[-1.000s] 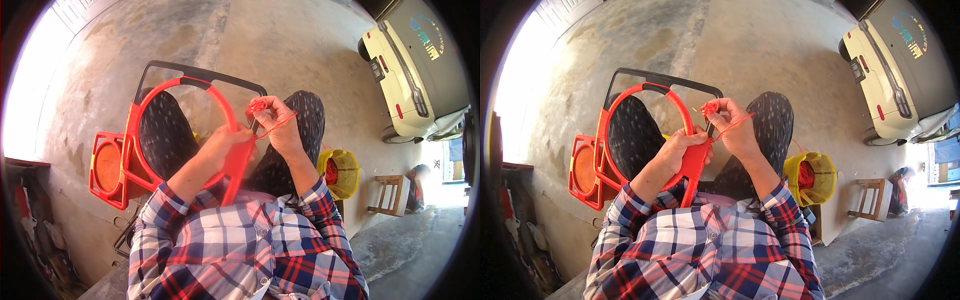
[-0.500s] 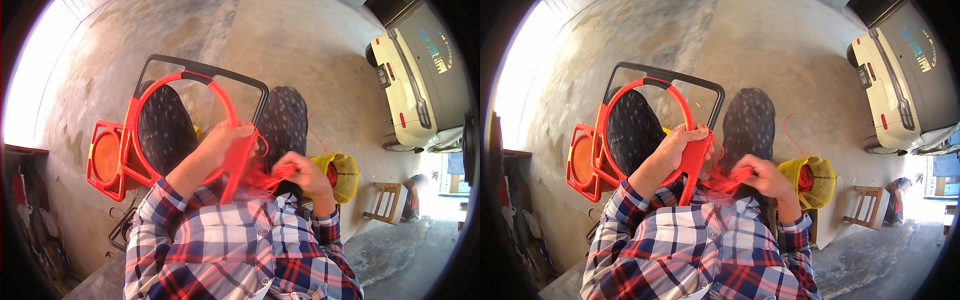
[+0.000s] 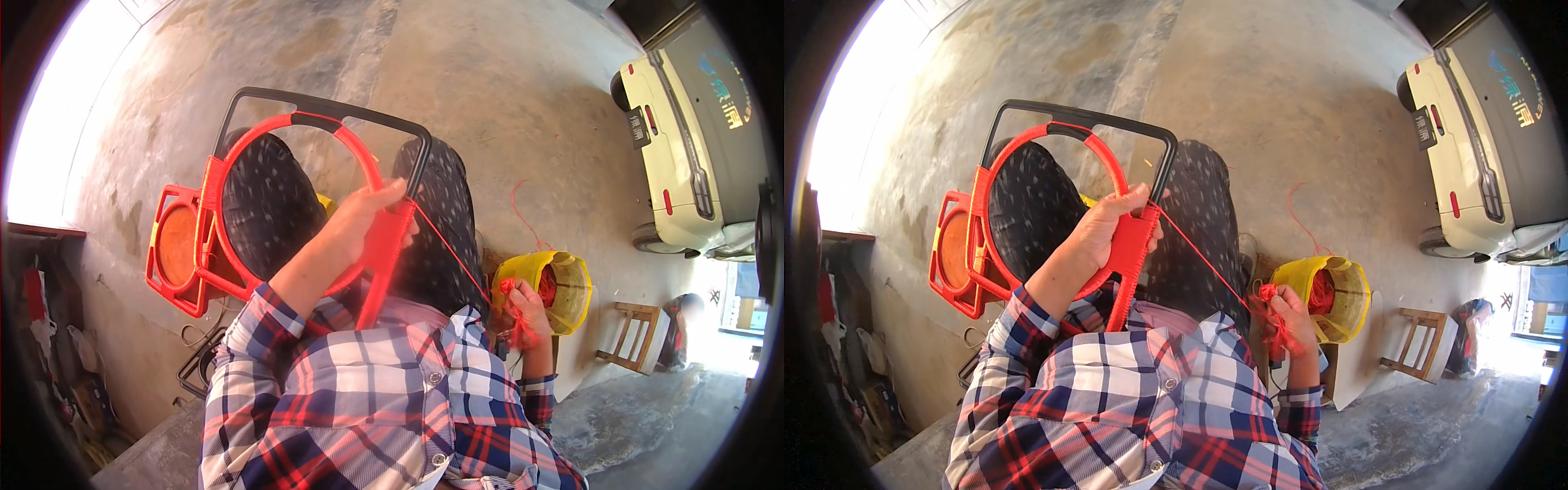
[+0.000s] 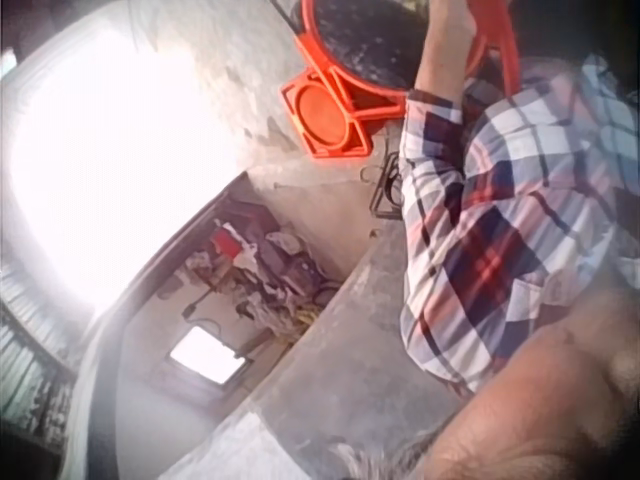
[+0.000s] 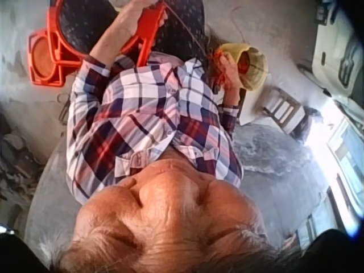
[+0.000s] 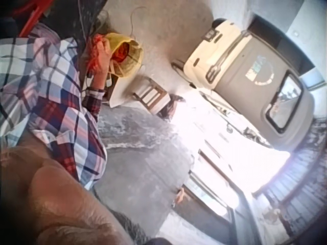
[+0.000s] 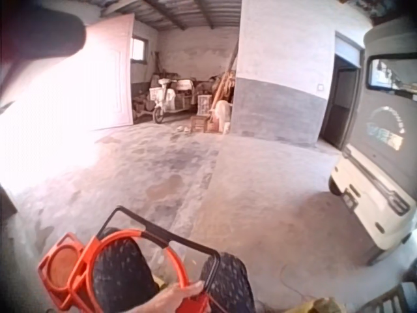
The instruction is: Wrapping and weaving red plastic cord around a black and red furniture frame component.
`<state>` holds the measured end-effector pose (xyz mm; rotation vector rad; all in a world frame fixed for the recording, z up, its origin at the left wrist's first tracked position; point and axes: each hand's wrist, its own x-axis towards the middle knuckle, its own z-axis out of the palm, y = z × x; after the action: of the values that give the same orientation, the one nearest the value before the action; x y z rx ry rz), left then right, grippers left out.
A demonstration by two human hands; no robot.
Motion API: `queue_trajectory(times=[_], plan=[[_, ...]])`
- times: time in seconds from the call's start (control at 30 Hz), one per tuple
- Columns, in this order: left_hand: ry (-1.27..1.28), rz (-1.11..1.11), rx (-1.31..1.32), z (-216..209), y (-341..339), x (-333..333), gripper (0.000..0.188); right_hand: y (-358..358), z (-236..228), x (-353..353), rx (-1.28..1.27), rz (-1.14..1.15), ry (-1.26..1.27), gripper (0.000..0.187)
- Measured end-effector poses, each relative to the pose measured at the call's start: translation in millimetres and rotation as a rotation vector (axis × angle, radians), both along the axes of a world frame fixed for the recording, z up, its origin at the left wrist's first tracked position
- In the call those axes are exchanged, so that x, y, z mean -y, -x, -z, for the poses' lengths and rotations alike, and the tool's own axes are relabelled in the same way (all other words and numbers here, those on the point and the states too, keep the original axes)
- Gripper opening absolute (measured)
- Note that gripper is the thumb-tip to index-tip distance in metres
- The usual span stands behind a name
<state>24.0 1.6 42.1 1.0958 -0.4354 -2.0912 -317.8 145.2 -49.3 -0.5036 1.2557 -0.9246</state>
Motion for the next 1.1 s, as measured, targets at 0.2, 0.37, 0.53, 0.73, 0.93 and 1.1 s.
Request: queue_trajectory(times=[0.2,0.37,0.53,0.73,0.93,1.1], plan=[[0.040,0.007,0.030,1,1,-1,0.015,-7,25,44,-0.311,0.170,0.246,0.025],[0.118,-0.033,0.087,7,3,-8,0.019,-60,-72,107,-0.088,0.173,0.428,0.025],[0.470,-0.321,0.055,7,15,-13,0.049,-123,-122,152,-0.744,-0.286,0.816,0.012],[0.438,-0.178,-0.092,8,18,-13,0.057,-152,-93,177,-1.079,-0.366,1.249,0.012],[0.348,-0.162,-0.217,10,14,-11,0.048,-113,-69,162,-0.565,0.112,0.939,0.019],[0.222,-0.127,-0.243,24,7,-6,0.042,-125,-72,136,-0.846,-0.292,0.967,0.026]])
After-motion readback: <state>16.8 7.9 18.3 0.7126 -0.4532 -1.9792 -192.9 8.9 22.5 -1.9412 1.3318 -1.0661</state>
